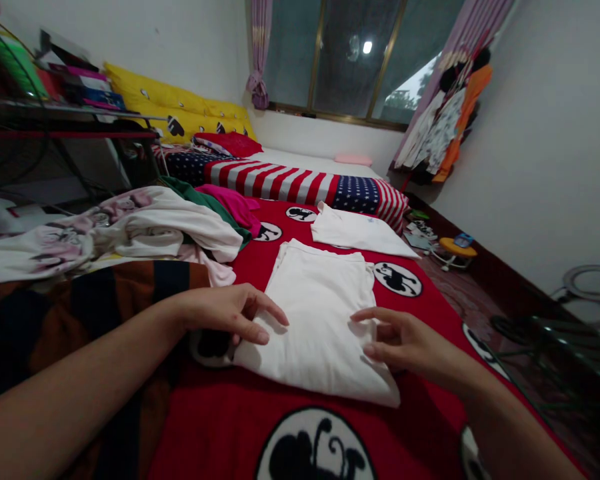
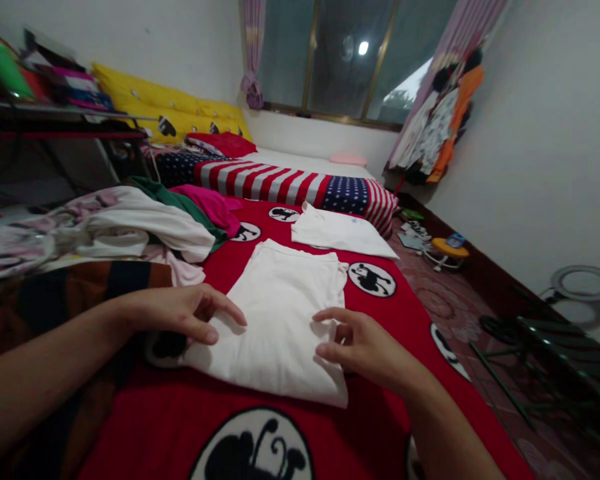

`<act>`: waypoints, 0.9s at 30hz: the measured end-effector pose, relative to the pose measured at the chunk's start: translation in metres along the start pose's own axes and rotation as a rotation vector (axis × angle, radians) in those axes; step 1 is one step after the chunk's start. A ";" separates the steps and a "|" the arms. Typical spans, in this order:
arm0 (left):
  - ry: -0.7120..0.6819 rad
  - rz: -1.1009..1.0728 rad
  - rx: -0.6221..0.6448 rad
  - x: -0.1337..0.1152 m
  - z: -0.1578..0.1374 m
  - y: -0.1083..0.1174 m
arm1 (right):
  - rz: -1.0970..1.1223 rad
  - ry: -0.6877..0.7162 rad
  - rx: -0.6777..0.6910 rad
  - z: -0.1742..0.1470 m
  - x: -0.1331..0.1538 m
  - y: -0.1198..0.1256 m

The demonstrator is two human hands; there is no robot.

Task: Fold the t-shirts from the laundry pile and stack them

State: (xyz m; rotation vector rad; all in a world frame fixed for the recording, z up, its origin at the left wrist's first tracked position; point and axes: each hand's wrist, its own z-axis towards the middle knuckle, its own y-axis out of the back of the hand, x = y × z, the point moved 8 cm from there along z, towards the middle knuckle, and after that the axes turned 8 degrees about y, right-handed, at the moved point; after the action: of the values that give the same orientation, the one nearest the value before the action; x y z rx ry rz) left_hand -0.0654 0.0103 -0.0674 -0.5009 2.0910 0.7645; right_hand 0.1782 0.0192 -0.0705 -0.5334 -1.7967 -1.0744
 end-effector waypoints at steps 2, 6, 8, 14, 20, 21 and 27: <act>-0.017 0.016 0.074 -0.001 -0.005 -0.004 | -0.012 0.050 0.112 -0.009 0.009 -0.003; -0.011 0.079 0.158 0.002 -0.008 -0.010 | -0.002 0.018 0.282 -0.019 0.009 -0.008; 0.011 0.119 0.185 0.004 -0.007 -0.014 | 0.044 -0.053 0.376 -0.020 0.000 -0.015; 0.170 0.229 0.068 -0.002 -0.017 -0.003 | 0.138 -0.113 0.404 -0.015 -0.016 -0.025; 0.110 0.604 -0.485 -0.057 -0.004 0.051 | 0.080 -0.031 0.209 -0.003 -0.011 -0.013; 0.117 0.642 -0.560 -0.061 0.006 0.058 | 0.060 0.008 0.080 0.002 -0.011 -0.003; 0.257 0.559 -0.983 -0.034 0.056 0.092 | 0.053 0.144 -0.524 0.017 -0.031 0.038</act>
State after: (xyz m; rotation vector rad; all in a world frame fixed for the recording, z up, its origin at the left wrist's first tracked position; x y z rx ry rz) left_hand -0.0674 0.1177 -0.0341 -0.5325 1.9761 2.1833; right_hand 0.2118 0.0563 -0.0836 -0.7859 -1.3624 -1.5140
